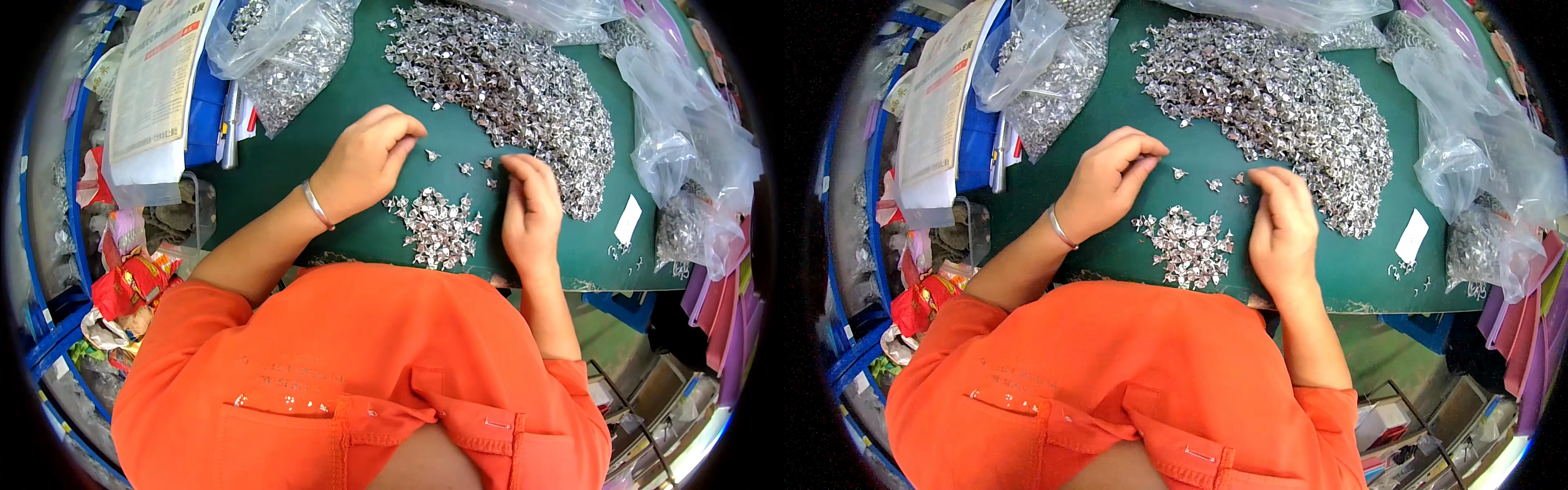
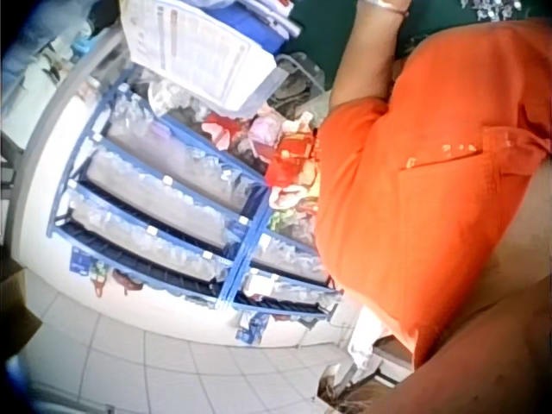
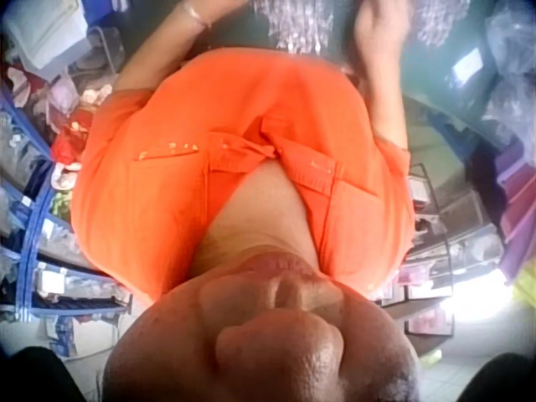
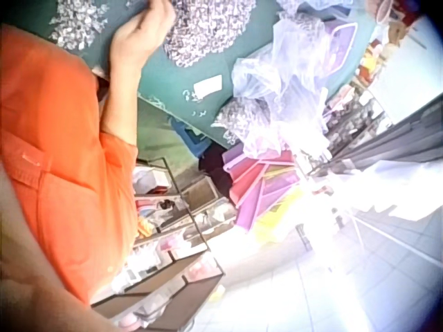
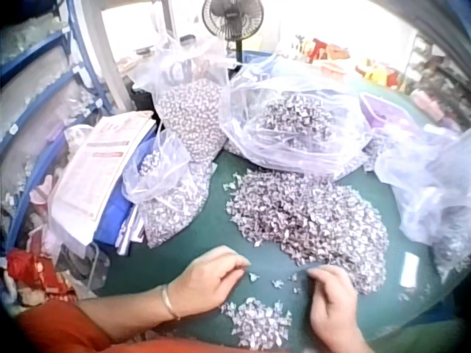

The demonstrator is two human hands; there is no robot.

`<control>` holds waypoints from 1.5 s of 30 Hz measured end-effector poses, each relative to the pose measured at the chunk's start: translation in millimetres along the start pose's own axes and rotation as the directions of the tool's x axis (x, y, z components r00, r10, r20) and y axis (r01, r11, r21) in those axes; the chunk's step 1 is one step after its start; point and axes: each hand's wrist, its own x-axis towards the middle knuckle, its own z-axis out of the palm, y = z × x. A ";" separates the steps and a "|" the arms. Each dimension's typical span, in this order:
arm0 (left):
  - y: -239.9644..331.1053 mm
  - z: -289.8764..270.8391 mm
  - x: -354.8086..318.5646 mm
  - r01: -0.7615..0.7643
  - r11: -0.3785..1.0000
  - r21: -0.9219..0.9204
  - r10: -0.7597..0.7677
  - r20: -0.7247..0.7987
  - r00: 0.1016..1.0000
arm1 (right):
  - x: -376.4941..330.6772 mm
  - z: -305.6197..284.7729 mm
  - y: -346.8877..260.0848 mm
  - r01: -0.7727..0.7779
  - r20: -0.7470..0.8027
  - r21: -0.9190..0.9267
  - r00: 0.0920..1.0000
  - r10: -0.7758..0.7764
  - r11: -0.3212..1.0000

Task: The person sits at a green workbench and sorts small silver metal pieces by hand. They pick up individual items from a large pile, inspect them, and place them into a smaller pile, occasionally transferring handfuls between piles.

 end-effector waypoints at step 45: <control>15.5 48.6 29.6 -0.223 0.974 -0.025 0.224 0.183 0.957 | 18.6 -0.3 7.0 0.143 0.059 -0.087 0.989 -0.138 0.986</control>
